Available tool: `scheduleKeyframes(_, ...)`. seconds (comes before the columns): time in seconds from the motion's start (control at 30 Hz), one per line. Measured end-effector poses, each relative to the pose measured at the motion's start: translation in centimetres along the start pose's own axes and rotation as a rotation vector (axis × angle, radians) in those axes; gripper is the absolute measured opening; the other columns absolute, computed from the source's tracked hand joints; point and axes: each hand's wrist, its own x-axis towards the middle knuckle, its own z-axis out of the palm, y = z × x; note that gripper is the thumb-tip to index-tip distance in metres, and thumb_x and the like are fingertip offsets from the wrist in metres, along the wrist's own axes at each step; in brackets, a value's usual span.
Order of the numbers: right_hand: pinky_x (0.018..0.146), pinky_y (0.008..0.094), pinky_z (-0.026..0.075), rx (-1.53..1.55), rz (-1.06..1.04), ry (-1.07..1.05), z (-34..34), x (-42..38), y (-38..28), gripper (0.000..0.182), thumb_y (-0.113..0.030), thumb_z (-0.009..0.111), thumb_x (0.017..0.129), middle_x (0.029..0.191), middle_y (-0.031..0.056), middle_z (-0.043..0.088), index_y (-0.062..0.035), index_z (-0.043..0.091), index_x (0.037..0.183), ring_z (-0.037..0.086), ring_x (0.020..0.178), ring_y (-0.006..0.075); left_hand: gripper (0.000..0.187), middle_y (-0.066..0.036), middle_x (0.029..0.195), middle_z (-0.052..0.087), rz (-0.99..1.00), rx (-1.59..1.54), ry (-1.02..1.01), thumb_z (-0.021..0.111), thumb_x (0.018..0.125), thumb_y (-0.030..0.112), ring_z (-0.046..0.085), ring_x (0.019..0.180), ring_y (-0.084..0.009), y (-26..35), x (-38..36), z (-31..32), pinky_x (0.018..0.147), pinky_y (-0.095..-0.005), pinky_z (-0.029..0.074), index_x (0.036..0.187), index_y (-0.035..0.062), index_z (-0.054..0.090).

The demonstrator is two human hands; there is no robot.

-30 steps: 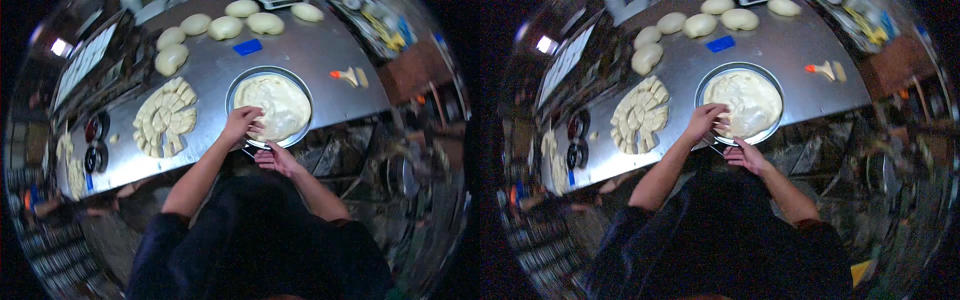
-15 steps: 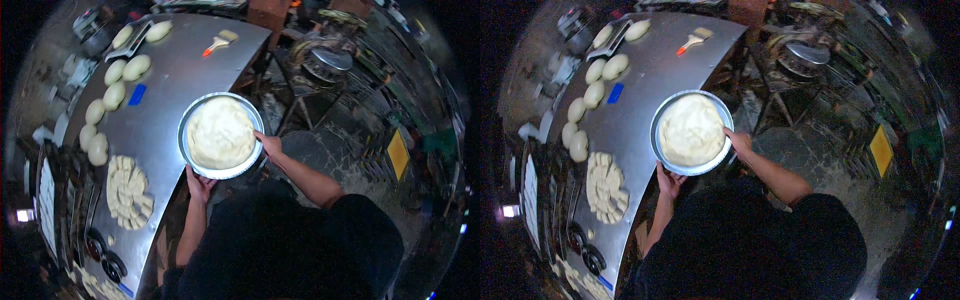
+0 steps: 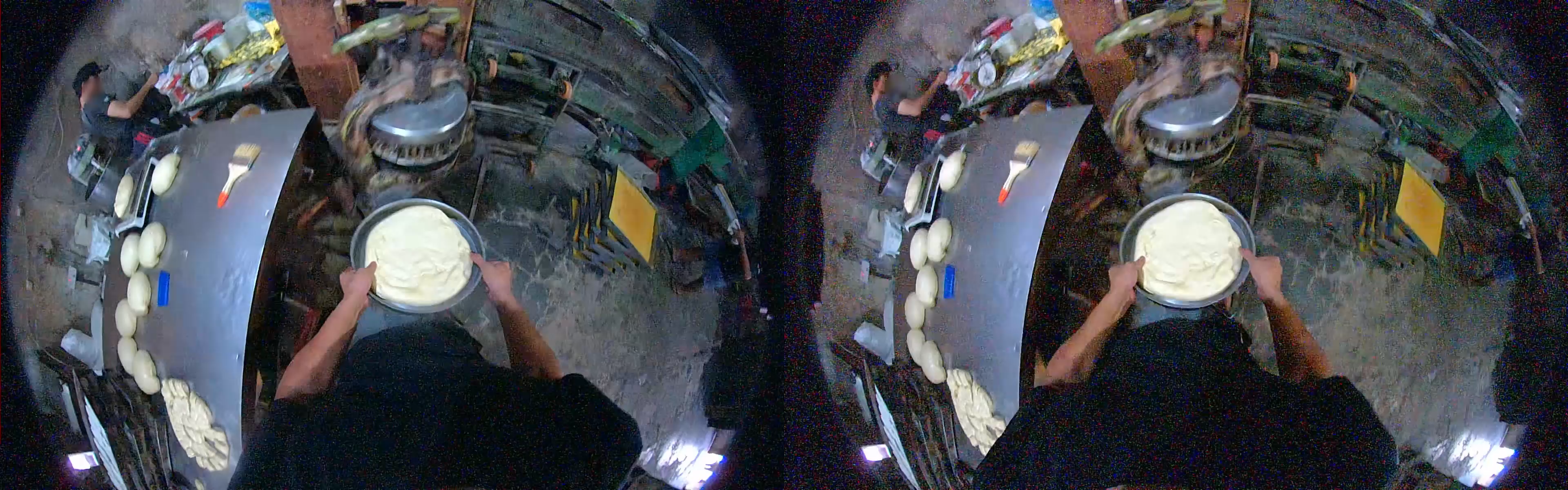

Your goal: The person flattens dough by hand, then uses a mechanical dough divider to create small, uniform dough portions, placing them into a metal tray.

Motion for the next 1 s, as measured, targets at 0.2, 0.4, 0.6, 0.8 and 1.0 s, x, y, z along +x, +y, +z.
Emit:
scheduleKeyframes(0.2,0.063,0.0401,0.049,-0.104,0.01,0.18,-6.5,14.5,-6.0,0.061,-0.051,0.066,0.081,0.06,0.0175,0.063,0.0084,0.066,0.067,0.062,0.06,0.0282,0.051,-0.011,0.105,0.066,0.071,-0.073,-0.188,0.069,0.083,0.037,0.06,0.099,-0.0218,7.9,6.3,14.4,0.076,-0.0397,0.048,0.119,0.0036,0.057)
scheduleKeyframes(0.4,0.049,0.0405,0.046,0.165,0.288,0.021,2.1,29.5,-8.5,0.075,-0.068,0.042,0.087,0.07,0.0106,0.059,0.0043,0.064,0.087,0.059,0.064,0.0257,0.028,-0.012,0.102,0.064,0.944,-0.15,0.215,0.067,0.086,0.007,0.06,0.094,-0.0193,23.1,7.7,15.5,0.083,-0.0299,0.048,0.112,-0.0023,0.061)
scheduleKeyframes(0.6,0.052,0.0439,0.049,0.63,0.274,-0.268,12.0,30.7,-14.3,0.076,-0.069,0.032,0.09,0.073,0.0117,0.063,-0.0011,0.066,0.087,0.062,0.071,0.0209,0.051,-0.018,0.095,0.068,1.383,0.887,0.619,0.075,0.075,0.044,0.064,0.093,-0.0356,48.0,4.7,6.6,0.083,-0.0406,0.049,0.102,0.0014,0.067)
scheduleKeyframes(0.8,0.087,0.0496,0.048,-0.234,-0.203,0.023,7.4,33.3,-20.6,0.065,-0.057,0.037,0.092,0.092,0.0277,0.066,0.0009,0.067,0.103,0.062,0.094,0.0442,0.064,-0.023,0.08,0.068,1.005,1.168,0.379,0.076,0.065,0.06,0.067,0.08,-0.0372,53.0,6.7,8.7,0.072,-0.0445,0.053,0.075,-0.0022,0.07)
scheduleKeyframes(1.0,0.065,0.031,0.047,0.241,-1.47,0.161,-10.2,24.3,-52.7,0.033,-0.03,0.054,0.091,0.085,0.0058,0.064,-0.002,0.063,0.105,0.058,0.071,0.0163,0.059,-0.021,0.086,0.069,1.029,1.112,0.471,0.079,0.063,0.056,0.068,0.083,-0.035,51.3,6.6,6.9,0.074,-0.0432,0.055,0.081,0.0001,0.071)
